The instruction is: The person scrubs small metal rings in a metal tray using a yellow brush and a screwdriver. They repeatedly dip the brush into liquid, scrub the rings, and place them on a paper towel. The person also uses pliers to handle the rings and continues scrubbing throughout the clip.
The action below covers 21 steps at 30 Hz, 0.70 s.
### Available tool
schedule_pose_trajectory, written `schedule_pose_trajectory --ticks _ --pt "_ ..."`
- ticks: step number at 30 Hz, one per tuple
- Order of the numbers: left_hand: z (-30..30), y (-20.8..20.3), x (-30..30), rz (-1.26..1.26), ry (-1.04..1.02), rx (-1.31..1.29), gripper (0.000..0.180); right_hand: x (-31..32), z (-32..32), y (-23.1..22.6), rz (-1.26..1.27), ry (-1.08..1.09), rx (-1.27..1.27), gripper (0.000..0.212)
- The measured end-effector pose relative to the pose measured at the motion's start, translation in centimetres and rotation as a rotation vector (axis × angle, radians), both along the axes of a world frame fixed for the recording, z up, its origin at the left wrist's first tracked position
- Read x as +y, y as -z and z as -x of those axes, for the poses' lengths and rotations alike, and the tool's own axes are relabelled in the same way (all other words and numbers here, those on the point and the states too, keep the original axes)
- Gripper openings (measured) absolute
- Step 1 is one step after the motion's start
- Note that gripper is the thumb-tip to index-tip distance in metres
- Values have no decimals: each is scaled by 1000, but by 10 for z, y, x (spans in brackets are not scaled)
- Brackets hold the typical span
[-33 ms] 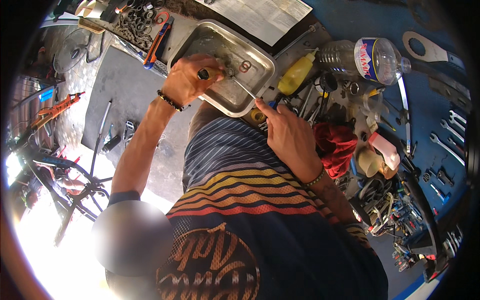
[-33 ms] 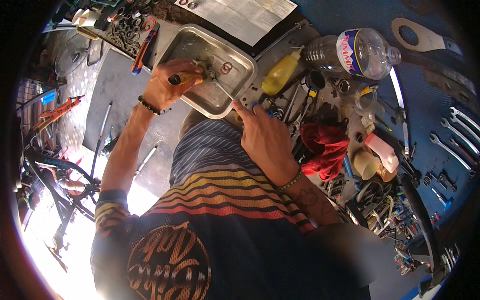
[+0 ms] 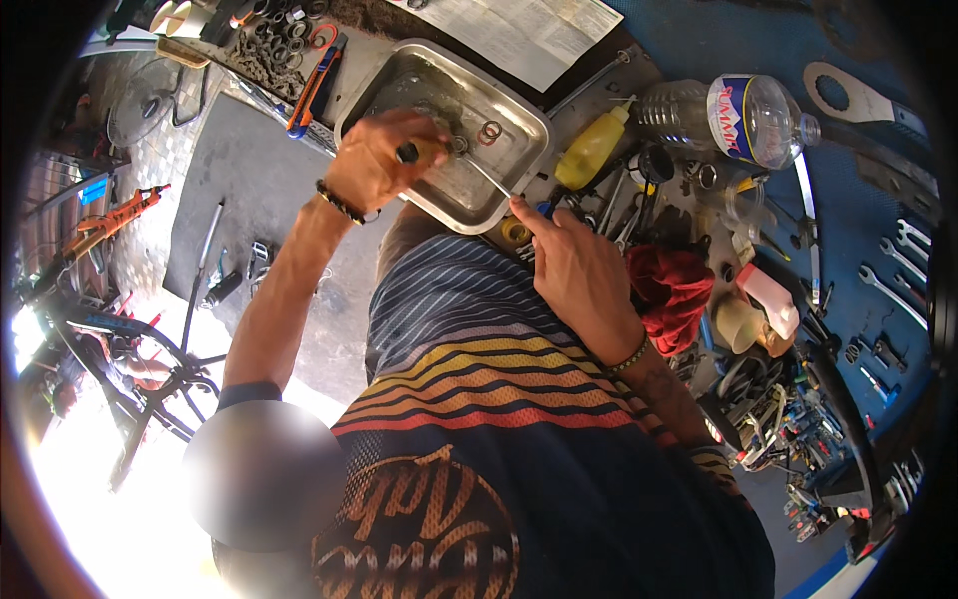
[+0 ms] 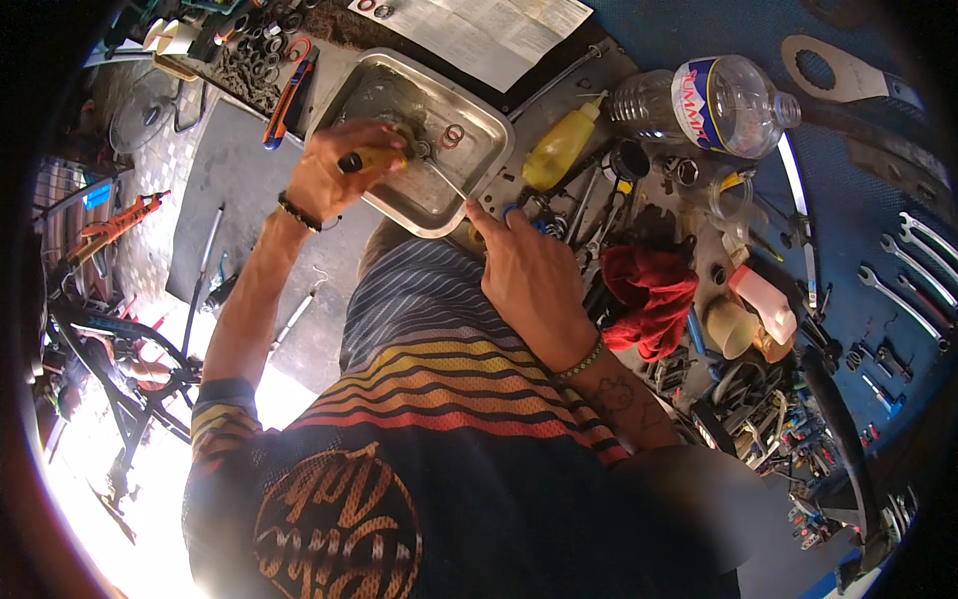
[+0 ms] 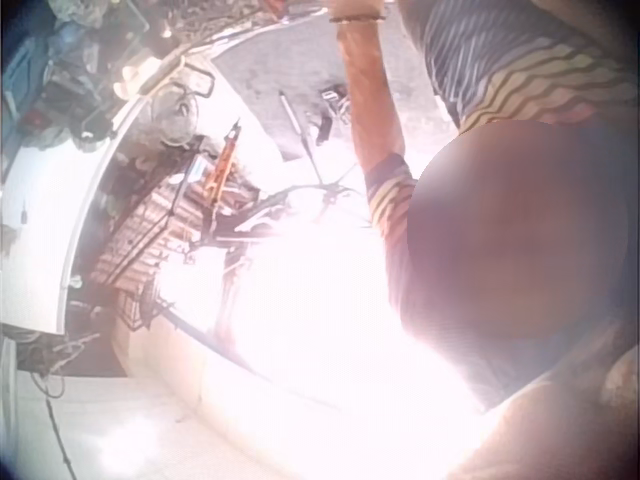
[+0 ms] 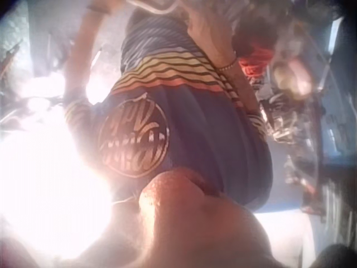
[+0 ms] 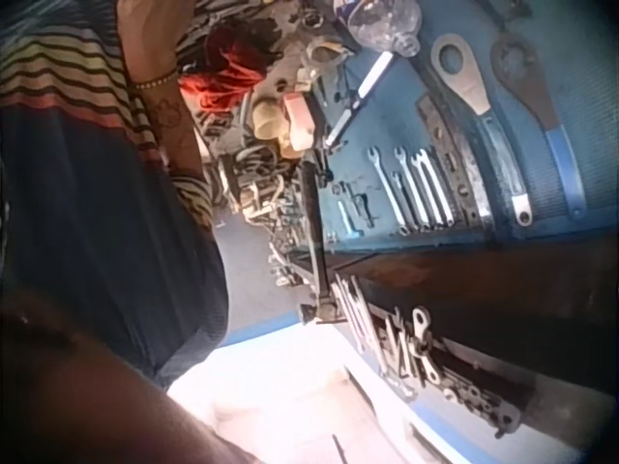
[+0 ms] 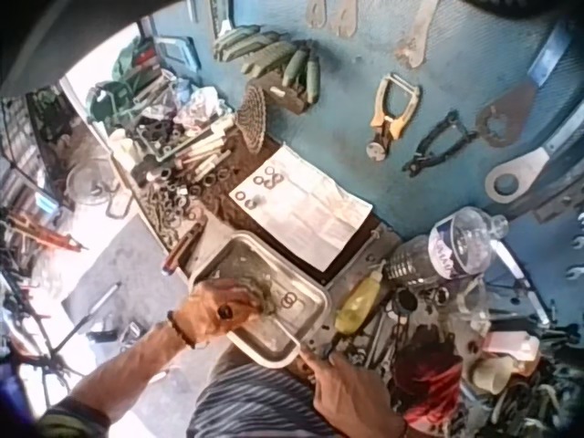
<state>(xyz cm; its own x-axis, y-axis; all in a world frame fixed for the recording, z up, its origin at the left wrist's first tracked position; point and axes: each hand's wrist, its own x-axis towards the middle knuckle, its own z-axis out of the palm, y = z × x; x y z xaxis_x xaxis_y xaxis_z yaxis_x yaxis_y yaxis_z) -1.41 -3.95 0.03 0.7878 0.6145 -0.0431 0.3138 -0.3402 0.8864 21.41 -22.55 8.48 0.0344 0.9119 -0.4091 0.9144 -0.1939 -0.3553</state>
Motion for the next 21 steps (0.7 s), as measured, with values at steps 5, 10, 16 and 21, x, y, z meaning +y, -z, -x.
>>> schedule_pose_trajectory --ticks 5,10,16,21 --pt "1 5 11 -151 -107 38 19 0 1 0 -16 1 -5 51" --pt "-4 4 13 36 -45 89 25 4 -1 5 -51 1 -22 49" --pt "-4 8 20 -30 -105 97 25 5 -2 5 -52 -10 -24 49" --pt "-1 19 17 223 -119 58 22 8 -2 0 -10 -2 -28 50"
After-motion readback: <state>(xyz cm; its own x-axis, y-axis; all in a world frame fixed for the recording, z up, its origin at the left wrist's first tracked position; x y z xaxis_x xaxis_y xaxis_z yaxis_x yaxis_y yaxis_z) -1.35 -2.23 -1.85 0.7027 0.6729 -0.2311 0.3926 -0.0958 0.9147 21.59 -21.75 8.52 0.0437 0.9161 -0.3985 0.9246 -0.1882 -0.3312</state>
